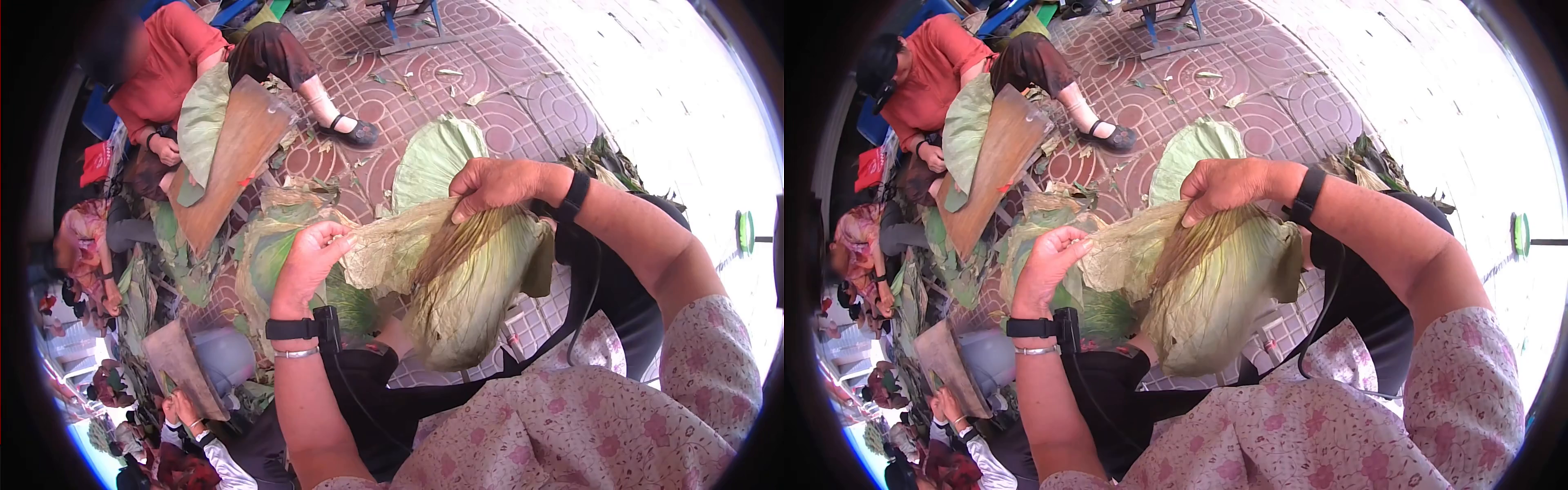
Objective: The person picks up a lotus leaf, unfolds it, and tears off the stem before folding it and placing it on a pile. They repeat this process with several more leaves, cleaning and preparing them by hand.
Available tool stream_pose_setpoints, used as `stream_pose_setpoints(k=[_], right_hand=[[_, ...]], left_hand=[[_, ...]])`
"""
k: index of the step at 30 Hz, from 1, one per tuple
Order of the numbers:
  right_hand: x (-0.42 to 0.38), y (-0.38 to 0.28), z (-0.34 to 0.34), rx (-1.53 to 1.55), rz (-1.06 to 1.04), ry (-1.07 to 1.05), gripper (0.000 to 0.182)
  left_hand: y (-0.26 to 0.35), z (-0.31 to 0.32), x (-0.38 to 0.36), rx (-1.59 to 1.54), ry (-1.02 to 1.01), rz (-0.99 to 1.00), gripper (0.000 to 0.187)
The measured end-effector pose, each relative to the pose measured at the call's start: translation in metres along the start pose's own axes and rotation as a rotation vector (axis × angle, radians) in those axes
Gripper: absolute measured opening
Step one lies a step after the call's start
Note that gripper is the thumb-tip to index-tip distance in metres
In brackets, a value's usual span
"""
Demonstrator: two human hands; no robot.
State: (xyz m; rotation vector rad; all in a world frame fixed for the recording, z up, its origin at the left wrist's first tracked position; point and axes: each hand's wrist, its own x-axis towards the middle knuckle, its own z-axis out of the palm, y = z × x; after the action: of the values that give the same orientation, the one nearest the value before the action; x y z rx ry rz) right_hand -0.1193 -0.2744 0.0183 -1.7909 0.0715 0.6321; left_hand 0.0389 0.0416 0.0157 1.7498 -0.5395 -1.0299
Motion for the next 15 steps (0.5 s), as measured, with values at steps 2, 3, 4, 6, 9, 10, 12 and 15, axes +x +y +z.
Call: stream_pose_setpoints(k=[2, 3, 4, 6, 9, 10, 12, 15], right_hand=[[-0.002, -0.003, -0.002, 0.038, 0.016, 0.013, 0.019], [-0.003, -0.004, -0.003, 0.059, 0.025, 0.020, 0.019], [-0.003, -0.003, -0.003, 0.060, 0.018, 0.027, 0.019], [0.000, 0.000, -0.005, 0.064, 0.005, 0.041, 0.019], [0.000, 0.003, -0.004, 0.067, 0.004, 0.070, 0.019], [0.000, 0.003, -0.003, 0.058, 0.008, 0.077, 0.019], [0.000, 0.003, -0.003, 0.044, 0.016, 0.089, 0.019], [-0.002, -0.003, -0.003, 0.068, 0.029, 0.079, 0.019]], left_hand=[[-0.005, 0.002, 0.003, -0.052, 0.074, 0.005, 0.015], [-0.005, 0.002, 0.002, -0.088, 0.086, -0.013, 0.016], [-0.005, 0.003, 0.002, -0.123, 0.098, -0.031, 0.017], [-0.005, 0.005, 0.003, -0.213, 0.158, -0.056, 0.018], [-0.014, 0.012, 0.007, -0.367, 0.274, -0.025, 0.017], [-0.019, 0.014, 0.010, -0.411, 0.294, 0.021, 0.017], [-0.028, 0.019, 0.018, -0.428, 0.381, 0.121, 0.016], [-0.034, 0.022, 0.026, -0.333, 0.556, 0.228, 0.016]])
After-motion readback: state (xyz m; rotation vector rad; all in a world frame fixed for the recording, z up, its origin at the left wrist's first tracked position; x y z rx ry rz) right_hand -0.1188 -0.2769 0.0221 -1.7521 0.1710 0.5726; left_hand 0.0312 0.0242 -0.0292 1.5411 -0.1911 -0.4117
